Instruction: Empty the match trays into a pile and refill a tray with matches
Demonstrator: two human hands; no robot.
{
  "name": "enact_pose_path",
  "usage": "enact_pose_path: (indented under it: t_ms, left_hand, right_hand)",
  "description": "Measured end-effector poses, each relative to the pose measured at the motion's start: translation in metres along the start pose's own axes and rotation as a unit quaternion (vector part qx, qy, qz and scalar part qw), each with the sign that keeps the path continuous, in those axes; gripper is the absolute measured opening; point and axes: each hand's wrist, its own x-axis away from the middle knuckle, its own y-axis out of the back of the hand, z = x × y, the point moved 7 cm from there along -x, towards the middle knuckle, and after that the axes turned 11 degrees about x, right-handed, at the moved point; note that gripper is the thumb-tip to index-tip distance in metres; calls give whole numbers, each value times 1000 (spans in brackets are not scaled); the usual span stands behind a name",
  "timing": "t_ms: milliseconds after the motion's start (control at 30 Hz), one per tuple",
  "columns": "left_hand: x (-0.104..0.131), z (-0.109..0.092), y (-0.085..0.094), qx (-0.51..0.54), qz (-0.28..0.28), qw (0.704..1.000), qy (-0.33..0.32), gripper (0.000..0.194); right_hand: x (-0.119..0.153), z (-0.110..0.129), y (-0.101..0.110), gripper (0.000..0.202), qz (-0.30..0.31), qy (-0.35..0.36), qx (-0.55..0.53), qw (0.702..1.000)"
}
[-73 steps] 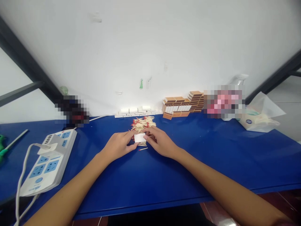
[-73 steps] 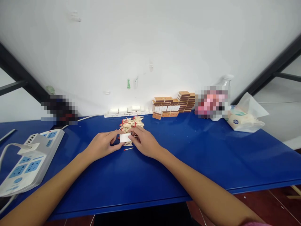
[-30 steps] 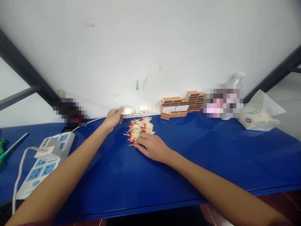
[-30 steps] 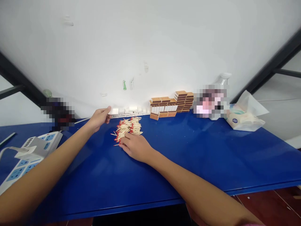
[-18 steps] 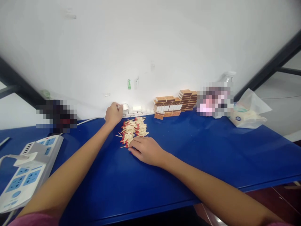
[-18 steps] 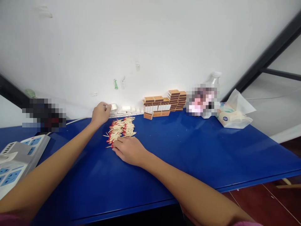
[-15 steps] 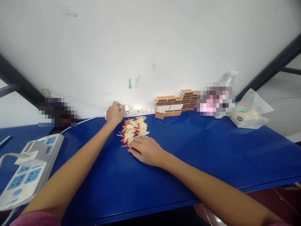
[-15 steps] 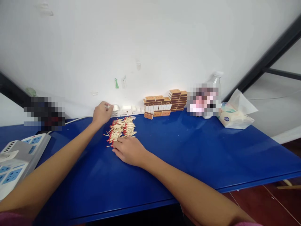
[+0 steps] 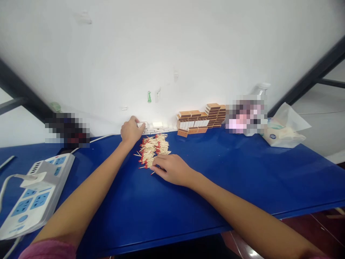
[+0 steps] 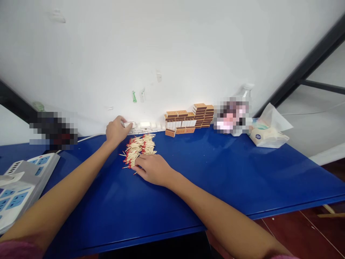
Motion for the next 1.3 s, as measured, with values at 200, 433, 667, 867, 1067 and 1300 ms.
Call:
enact_pose_path:
  t_ms: [200,433,667,867,1067,1300]
  left_hand:
    - [2,-1,1,14,-3,1000,-14,29]
    - [12,-4,13,42,-7,998,-48,24]
    - [22,-15,3,9,74,983,-166,21]
    - [17,-19,-1,-11,99,978,-184,21]
    - [17,-26,1,-10,100,974,-202,22]
    - [18,-29,-2,-3,109,974,-199,21]
  right_hand:
    - [0,3,-2,24,23,1,-5,1000]
    - [1,-1,-5,21,72,-28,11,997]
    - [2,1,-6,20,79,-19,-1,997]
    - [3,0,-7,20,78,-20,3,997]
    - [3,1,-7,21,78,-19,9,997]
    - [2,4,-4,22,78,-14,18,997]
